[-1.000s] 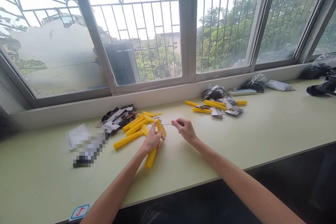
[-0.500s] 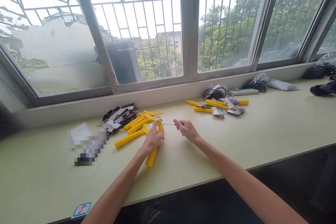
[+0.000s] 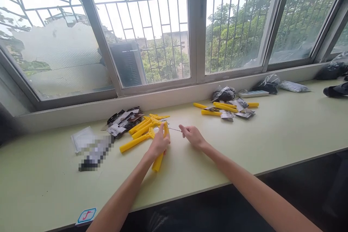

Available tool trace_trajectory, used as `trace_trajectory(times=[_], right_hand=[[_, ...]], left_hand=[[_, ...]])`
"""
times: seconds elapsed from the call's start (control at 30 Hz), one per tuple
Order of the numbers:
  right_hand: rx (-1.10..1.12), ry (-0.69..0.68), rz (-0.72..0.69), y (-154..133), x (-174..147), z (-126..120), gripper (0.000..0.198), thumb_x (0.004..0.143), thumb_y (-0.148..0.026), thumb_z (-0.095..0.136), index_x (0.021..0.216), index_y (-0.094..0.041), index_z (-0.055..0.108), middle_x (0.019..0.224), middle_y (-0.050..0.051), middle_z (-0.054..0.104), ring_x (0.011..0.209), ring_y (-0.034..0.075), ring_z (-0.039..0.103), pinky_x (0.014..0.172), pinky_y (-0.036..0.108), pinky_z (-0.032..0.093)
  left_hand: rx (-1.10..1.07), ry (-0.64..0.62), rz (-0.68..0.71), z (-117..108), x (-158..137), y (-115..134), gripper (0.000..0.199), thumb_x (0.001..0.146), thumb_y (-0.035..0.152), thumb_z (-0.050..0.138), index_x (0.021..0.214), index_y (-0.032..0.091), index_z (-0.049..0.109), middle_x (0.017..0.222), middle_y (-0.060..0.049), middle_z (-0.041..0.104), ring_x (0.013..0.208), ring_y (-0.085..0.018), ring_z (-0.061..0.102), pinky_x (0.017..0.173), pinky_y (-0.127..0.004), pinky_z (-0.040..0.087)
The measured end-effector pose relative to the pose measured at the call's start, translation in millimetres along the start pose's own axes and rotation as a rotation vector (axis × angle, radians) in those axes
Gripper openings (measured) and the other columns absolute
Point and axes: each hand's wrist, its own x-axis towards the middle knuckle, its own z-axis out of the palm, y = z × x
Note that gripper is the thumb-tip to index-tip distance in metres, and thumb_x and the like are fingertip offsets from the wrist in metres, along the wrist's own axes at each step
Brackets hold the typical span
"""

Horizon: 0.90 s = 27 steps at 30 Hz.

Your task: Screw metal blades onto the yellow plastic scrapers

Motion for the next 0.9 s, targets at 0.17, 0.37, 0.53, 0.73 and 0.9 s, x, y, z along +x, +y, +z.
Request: trace_trajectory(times=[0.17, 0.37, 0.53, 0.73, 0.9], right_hand=[[0.124, 0.129, -0.109, -7.3, -0.4, -2.1, 0.050, 0.083, -0.070, 0.062, 0.071, -0.022, 0.055, 0.059, -0.003, 0.050, 0.055, 0.014, 0.042, 0.054, 0.027, 0.033], [-0.001, 0.142, -0.011, -5.7, -2.3, -1.9, 0.054, 0.092, -0.071, 0.047, 0.074, -0.022, 0.059, 0.061, 0.000, 0.057, 0.052, 0.015, 0.045, 0.054, 0.028, 0.032], [0.031, 0.108, -0.024, -3.6, 0.8, -3.2, 0.058, 0.088, -0.072, 0.051, 0.059, -0.021, 0.052, 0.058, 0.001, 0.054, 0.053, 0.015, 0.044, 0.054, 0.029, 0.033], [0.150, 0.164, -0.026, -7.7, 1.3, -6.0, 0.050, 0.085, -0.072, 0.058, 0.084, -0.022, 0.059, 0.064, -0.002, 0.056, 0.059, 0.016, 0.051, 0.055, 0.027, 0.036], [0.051, 0.106, 0.003, -2.8, 2.2, -5.5, 0.059, 0.091, -0.071, 0.046, 0.061, -0.021, 0.054, 0.059, 0.002, 0.054, 0.059, 0.017, 0.051, 0.057, 0.029, 0.035]], left_hand=[[0.017, 0.004, 0.005, 0.7, -1.8, 1.6, 0.076, 0.093, 0.028, 0.050, 0.160, 0.029, 0.014, 0.076, 0.001, 0.060, 0.036, -0.009, 0.047, 0.037, -0.020, 0.040], [0.034, 0.032, -0.019, 1.7, -3.9, 4.1, 0.079, 0.091, 0.027, 0.051, 0.160, 0.025, 0.013, 0.075, 0.001, 0.059, 0.039, -0.011, 0.048, 0.038, -0.021, 0.041], [0.033, 0.030, -0.003, 1.5, -5.9, 5.6, 0.077, 0.091, 0.028, 0.051, 0.160, 0.026, 0.016, 0.074, 0.001, 0.059, 0.039, -0.011, 0.047, 0.039, -0.022, 0.041], [0.065, 0.034, 0.006, 2.5, -8.5, 9.1, 0.077, 0.091, 0.030, 0.051, 0.160, 0.025, 0.019, 0.075, 0.000, 0.058, 0.038, -0.013, 0.048, 0.037, -0.024, 0.040], [0.044, 0.028, -0.017, 1.4, -8.2, 8.6, 0.078, 0.094, 0.029, 0.048, 0.162, 0.027, 0.010, 0.078, -0.001, 0.059, 0.041, -0.012, 0.049, 0.040, -0.024, 0.043]])
